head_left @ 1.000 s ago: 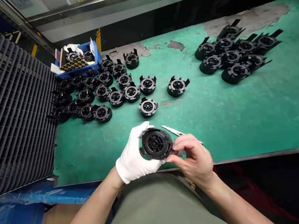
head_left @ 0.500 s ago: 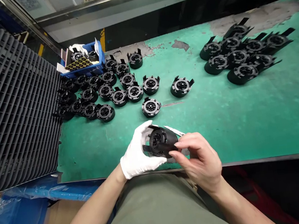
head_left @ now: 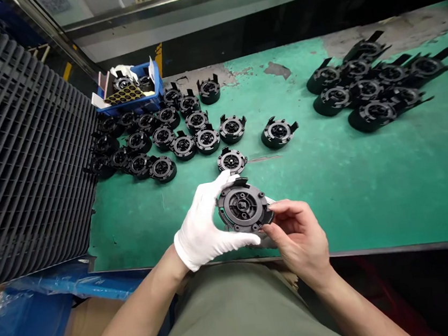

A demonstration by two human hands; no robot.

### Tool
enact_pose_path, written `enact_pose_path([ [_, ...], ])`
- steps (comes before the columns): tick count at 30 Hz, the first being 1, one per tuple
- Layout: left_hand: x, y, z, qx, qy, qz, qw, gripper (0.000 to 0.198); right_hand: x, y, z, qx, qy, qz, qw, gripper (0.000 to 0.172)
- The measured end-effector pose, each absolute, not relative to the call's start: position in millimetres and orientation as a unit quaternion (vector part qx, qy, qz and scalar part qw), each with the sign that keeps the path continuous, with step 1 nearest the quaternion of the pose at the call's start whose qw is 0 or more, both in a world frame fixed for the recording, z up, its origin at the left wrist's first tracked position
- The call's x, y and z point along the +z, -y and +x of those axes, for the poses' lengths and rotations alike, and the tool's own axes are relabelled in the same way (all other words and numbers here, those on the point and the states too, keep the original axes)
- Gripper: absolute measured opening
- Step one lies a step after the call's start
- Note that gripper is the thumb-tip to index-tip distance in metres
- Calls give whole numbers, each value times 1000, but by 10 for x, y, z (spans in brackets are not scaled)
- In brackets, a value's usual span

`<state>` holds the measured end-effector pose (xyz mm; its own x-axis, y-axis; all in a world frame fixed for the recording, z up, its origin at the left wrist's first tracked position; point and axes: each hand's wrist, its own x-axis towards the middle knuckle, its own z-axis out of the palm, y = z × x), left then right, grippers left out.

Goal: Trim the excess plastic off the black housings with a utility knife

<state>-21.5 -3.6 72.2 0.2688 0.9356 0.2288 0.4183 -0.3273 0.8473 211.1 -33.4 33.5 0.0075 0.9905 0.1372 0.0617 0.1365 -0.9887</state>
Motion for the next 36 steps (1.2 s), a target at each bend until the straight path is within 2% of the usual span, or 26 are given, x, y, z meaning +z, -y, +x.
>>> enact_pose_path([
  [7, 750, 1, -278, 381, -448, 749, 305, 121, 280, 327, 2086, 481, 535, -474, 508, 25],
  [36, 750, 64, -323, 372, -469, 729, 330, 121, 261, 357, 2056, 493, 536, -473, 495, 26],
])
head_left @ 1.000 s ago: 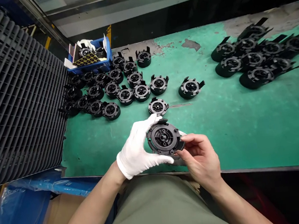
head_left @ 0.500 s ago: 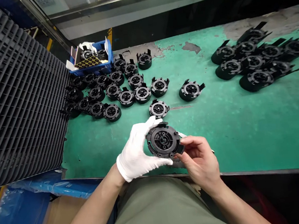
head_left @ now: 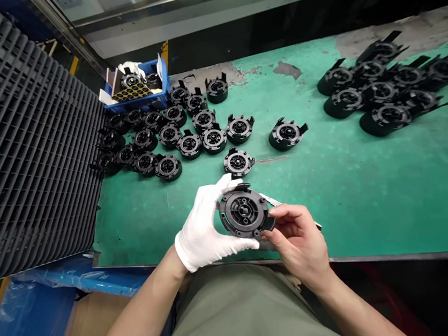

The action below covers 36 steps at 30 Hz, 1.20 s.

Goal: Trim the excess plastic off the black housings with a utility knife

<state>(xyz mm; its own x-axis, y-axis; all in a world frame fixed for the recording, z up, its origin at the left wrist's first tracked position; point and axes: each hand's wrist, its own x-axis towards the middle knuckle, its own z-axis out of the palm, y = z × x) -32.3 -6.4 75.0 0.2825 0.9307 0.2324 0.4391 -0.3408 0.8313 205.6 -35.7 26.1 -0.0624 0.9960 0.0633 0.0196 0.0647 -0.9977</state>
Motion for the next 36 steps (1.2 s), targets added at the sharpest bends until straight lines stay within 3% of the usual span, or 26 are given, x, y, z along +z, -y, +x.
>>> enact_pose_path([
  [9, 743, 89, -325, 376, -452, 743, 319, 117, 227, 365, 2045, 375, 655, -471, 456, 23],
  [14, 478, -40, -486, 314, -456, 759, 343, 123, 107, 196, 2247, 304, 754, -460, 358, 14],
  [18, 123, -120, -644, 185, -471, 771, 387, 116, -96, -5, 2675, 243, 786, -498, 273, 23],
  [23, -121, -50, -525, 205, -572, 696, 382, 130, -264, -54, 3001, 171, 819, -523, 164, 26],
  [30, -96, -144, -412, 200, -446, 763, 423, 98, -91, -125, 3110, 199, 841, -476, 163, 19],
  [36, -192, -124, -273, 221, -484, 765, 363, 122, 156, -161, 3011, 196, 898, -375, 125, 26],
])
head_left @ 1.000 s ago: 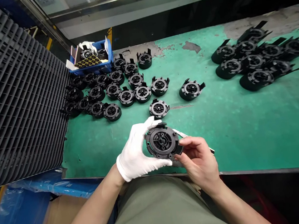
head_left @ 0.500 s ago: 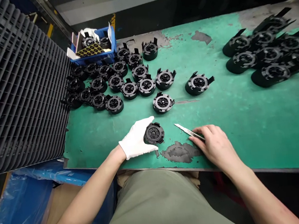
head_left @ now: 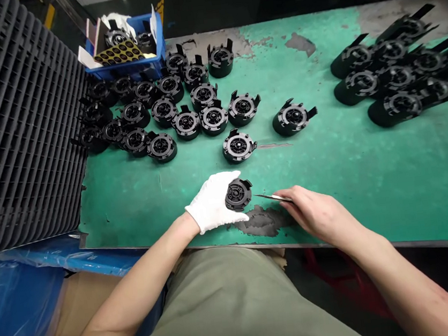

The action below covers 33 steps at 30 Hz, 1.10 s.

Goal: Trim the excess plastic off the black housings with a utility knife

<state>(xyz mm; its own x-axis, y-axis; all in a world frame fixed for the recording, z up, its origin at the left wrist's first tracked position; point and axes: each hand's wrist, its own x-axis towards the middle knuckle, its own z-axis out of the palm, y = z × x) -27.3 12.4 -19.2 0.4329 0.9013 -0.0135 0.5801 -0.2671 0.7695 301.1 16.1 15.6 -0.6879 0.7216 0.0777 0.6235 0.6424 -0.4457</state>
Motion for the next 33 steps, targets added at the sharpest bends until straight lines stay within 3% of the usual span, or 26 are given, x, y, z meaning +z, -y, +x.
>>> enact_pose_path([
  [7, -236, -162, -177, 212, -495, 777, 327, 95, 174, -267, 2900, 85, 935, -335, 74, 35],
  [26, -118, -206, -142, 197, -502, 777, 326, 75, 376, -325, 2825, 7, 956, -288, -57, 52],
  [33, -154, -202, -148, 201, -499, 779, 321, 83, 343, -335, 2834, -6, 953, -302, -24, 49],
])
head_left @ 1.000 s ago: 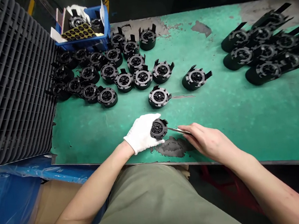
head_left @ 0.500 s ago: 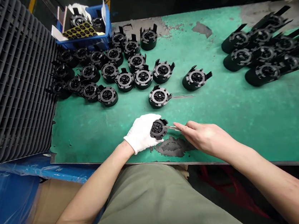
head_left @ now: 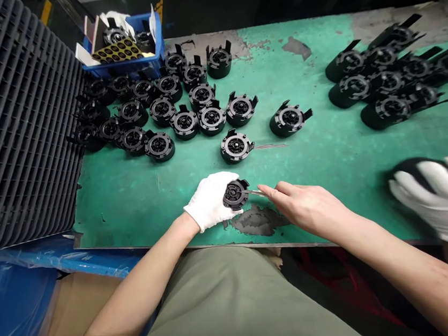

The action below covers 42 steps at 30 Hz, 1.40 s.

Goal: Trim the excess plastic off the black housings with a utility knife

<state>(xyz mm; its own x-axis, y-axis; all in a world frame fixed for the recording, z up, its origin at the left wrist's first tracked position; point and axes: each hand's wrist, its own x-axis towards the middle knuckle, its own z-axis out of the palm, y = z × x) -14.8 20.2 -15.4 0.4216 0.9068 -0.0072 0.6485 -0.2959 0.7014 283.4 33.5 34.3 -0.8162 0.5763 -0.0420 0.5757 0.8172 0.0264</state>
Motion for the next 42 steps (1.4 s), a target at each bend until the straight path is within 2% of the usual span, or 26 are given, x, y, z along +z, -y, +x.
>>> enact_pose_path([
  [6, -106, -210, -140, 204, -500, 775, 328, 75, 325, -318, 2836, -15, -945, 326, 32, 46],
  [13, -125, -210, -144, 209, -499, 775, 326, 76, 379, -311, 2790, 19, -947, 312, 76, 57],
  [20, -170, -200, -153, 213, -500, 772, 331, 79, 409, -298, 2778, 42, -957, 279, 69, 62],
  [24, -178, -205, -147, 220, -495, 768, 341, 74, 404, -299, 2793, 25, -962, 265, 56, 61],
  [26, -194, -191, -155, 229, -495, 764, 346, 75, 412, -317, 2826, 8, -963, 270, 28, 53],
  [29, -227, -121, -200, 253, -501, 751, 347, 89, 444, -342, 2895, -33, -949, 309, -46, 36],
  [32, -222, -11, -269, 332, -500, 703, 383, 100, 447, -309, 2921, -107, -911, 377, -129, 29],
  [36, -110, 116, -288, 439, -453, 594, 499, 102, 361, -148, 2776, -191, -861, 419, -214, 24],
  [39, -6, 166, -229, 466, -410, 532, 575, 101, 323, -8, 2577, -255, -823, 433, -265, 27],
  [42, 56, 192, -162, 479, -390, 502, 606, 97, 356, 73, 2419, -300, -790, 445, -297, 28],
])
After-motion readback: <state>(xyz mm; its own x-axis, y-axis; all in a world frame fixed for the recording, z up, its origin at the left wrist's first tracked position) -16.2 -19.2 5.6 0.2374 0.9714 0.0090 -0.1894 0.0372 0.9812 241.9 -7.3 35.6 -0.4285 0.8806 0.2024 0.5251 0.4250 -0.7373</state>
